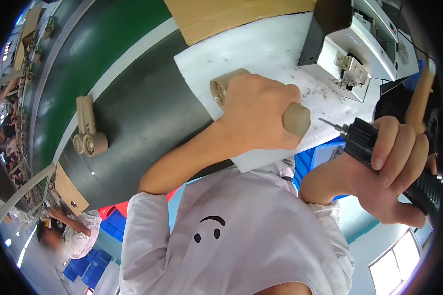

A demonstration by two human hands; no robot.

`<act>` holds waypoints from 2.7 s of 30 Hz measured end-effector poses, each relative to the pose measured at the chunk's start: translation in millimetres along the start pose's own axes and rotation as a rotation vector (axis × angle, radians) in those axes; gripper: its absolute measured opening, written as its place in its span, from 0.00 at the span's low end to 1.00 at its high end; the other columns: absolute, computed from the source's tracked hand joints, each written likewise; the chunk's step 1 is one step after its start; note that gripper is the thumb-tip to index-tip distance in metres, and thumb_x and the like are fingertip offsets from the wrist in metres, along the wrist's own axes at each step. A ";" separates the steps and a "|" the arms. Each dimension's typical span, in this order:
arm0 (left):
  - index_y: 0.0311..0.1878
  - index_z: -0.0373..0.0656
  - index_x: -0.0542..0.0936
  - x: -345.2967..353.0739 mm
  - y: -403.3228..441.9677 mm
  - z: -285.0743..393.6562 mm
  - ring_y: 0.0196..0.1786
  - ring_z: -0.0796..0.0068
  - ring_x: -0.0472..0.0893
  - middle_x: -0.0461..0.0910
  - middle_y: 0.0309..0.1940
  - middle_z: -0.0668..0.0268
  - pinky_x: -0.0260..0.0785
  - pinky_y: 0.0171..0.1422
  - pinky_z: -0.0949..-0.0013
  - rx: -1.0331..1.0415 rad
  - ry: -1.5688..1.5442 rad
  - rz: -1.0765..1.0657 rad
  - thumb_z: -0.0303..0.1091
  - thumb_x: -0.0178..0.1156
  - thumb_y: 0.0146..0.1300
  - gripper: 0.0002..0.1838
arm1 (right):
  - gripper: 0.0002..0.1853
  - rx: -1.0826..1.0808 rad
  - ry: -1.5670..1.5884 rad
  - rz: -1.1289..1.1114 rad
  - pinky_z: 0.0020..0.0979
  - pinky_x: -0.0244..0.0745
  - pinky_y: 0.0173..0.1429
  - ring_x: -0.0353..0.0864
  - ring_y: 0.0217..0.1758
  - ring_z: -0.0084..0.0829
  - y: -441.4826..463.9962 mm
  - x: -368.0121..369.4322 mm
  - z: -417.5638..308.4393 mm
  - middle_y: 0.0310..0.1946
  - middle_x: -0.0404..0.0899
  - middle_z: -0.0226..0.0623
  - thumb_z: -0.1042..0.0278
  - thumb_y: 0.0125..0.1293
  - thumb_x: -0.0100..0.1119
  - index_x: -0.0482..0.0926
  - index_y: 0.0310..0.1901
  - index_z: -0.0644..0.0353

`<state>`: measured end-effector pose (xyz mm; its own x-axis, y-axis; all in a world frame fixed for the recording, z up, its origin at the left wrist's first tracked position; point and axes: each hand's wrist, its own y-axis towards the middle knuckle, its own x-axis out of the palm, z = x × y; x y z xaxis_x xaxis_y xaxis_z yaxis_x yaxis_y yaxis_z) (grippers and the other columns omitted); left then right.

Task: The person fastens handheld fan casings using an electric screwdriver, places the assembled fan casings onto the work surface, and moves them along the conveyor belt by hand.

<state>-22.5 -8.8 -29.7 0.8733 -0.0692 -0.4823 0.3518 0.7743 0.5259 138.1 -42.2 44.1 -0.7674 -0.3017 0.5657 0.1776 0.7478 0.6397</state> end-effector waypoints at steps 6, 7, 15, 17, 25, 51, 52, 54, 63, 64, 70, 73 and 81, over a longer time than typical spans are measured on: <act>0.13 0.45 0.64 -3.7 4.8 3.9 0.11 0.66 0.58 0.60 0.08 0.67 0.51 0.17 0.71 0.004 -0.013 -0.019 0.26 0.63 0.36 0.14 | 0.39 -0.044 -0.418 0.001 0.33 0.61 0.36 0.65 0.26 0.27 20.1 -63.9 -23.3 0.24 0.67 0.28 0.16 0.53 0.44 0.73 0.48 0.45; 0.12 0.46 0.67 -2.1 4.5 3.6 0.10 0.65 0.63 0.64 0.08 0.66 0.54 0.16 0.68 -0.012 0.005 -0.032 0.30 0.63 0.37 0.12 | 0.38 -0.062 -0.424 -0.014 0.36 0.64 0.34 0.66 0.24 0.30 23.5 -77.9 -17.4 0.24 0.67 0.33 0.18 0.58 0.37 0.69 0.50 0.47; 0.12 0.46 0.69 -0.4 8.2 2.6 0.10 0.65 0.67 0.67 0.08 0.66 0.56 0.15 0.66 -0.019 0.015 -0.034 0.33 0.63 0.37 0.12 | 0.35 -0.019 -0.557 0.149 0.34 0.68 0.23 0.67 0.16 0.32 31.7 -93.2 21.0 0.18 0.70 0.43 0.27 0.68 0.31 0.65 0.50 0.57; 0.11 0.46 0.68 1.1 7.6 1.6 0.10 0.64 0.66 0.66 0.08 0.66 0.55 0.15 0.66 -0.030 -0.003 -0.018 0.32 0.62 0.37 0.11 | 0.35 -0.016 -0.767 0.158 0.34 0.69 0.23 0.68 0.16 0.32 30.7 -84.1 22.6 0.18 0.69 0.42 0.27 0.69 0.32 0.65 0.50 0.58; 0.13 0.45 0.66 1.5 6.7 1.5 0.10 0.65 0.62 0.63 0.08 0.66 0.53 0.15 0.69 -0.009 -0.030 -0.013 0.28 0.63 0.36 0.12 | 0.35 0.097 -0.432 0.184 0.37 0.69 0.30 0.67 0.21 0.33 26.9 -95.3 8.4 0.21 0.69 0.41 0.26 0.67 0.35 0.68 0.50 0.54; 0.13 0.45 0.65 1.1 7.0 6.0 0.10 0.65 0.61 0.61 0.08 0.66 0.53 0.16 0.70 -0.040 -0.042 -0.040 0.27 0.64 0.34 0.14 | 0.30 0.111 -0.191 0.056 0.26 0.62 0.31 0.65 0.23 0.22 11.7 -36.5 -10.2 0.24 0.67 0.27 0.32 0.62 0.51 0.70 0.52 0.51; 0.12 0.45 0.65 1.3 7.5 6.3 0.10 0.65 0.61 0.61 0.08 0.66 0.53 0.16 0.69 -0.028 -0.014 -0.051 0.28 0.64 0.34 0.14 | 0.31 0.086 -0.115 0.065 0.25 0.61 0.30 0.65 0.23 0.18 11.3 -26.6 -13.5 0.22 0.66 0.23 0.34 0.58 0.59 0.71 0.48 0.55; 0.12 0.45 0.65 1.9 5.7 7.6 0.10 0.64 0.61 0.61 0.08 0.66 0.53 0.16 0.69 -0.010 0.007 -0.066 0.28 0.64 0.34 0.14 | 0.31 0.009 -0.109 0.063 0.21 0.61 0.28 0.65 0.21 0.15 8.2 -16.2 -12.7 0.21 0.68 0.19 0.36 0.55 0.63 0.71 0.47 0.57; 0.12 0.46 0.65 3.3 3.6 7.4 0.11 0.64 0.62 0.62 0.08 0.67 0.52 0.16 0.67 -0.013 0.029 -0.052 0.29 0.65 0.33 0.15 | 0.30 -0.031 -0.028 0.085 0.18 0.63 0.26 0.67 0.18 0.15 5.8 -1.9 -6.1 0.19 0.70 0.18 0.38 0.53 0.64 0.72 0.45 0.57; 0.12 0.46 0.65 3.3 3.1 7.8 0.11 0.64 0.62 0.63 0.08 0.67 0.52 0.16 0.67 -0.020 0.028 -0.059 0.30 0.65 0.32 0.15 | 0.30 -0.029 -0.028 0.086 0.18 0.63 0.26 0.67 0.18 0.15 5.0 -3.3 -5.2 0.19 0.70 0.18 0.38 0.53 0.64 0.72 0.45 0.57; 0.12 0.46 0.66 5.5 3.6 8.5 0.11 0.63 0.64 0.64 0.08 0.67 0.53 0.16 0.66 -0.050 0.042 -0.071 0.32 0.67 0.31 0.15 | 0.29 0.036 -0.027 0.066 0.20 0.63 0.28 0.68 0.21 0.15 4.5 -6.7 0.2 0.20 0.70 0.19 0.40 0.55 0.64 0.73 0.46 0.57; 0.12 0.46 0.67 4.2 4.3 9.8 0.11 0.63 0.64 0.64 0.08 0.67 0.54 0.16 0.66 -0.082 0.051 -0.093 0.32 0.68 0.31 0.15 | 0.30 0.023 -0.030 0.020 0.20 0.63 0.29 0.68 0.21 0.15 3.2 -6.7 4.6 0.20 0.70 0.19 0.38 0.55 0.64 0.73 0.48 0.57; 0.12 0.47 0.68 1.9 5.5 10.0 0.11 0.63 0.65 0.65 0.08 0.67 0.55 0.17 0.67 -0.081 0.063 -0.173 0.32 0.67 0.33 0.14 | 0.33 0.048 -0.075 0.034 0.22 0.61 0.31 0.66 0.22 0.15 7.3 -15.5 -3.0 0.22 0.69 0.21 0.34 0.55 0.63 0.75 0.49 0.57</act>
<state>-15.5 -11.0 -20.7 0.7786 -0.1683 -0.6046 0.4644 0.8025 0.3746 153.1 -33.8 41.6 -0.8059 -0.2321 0.5446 0.1756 0.7848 0.5943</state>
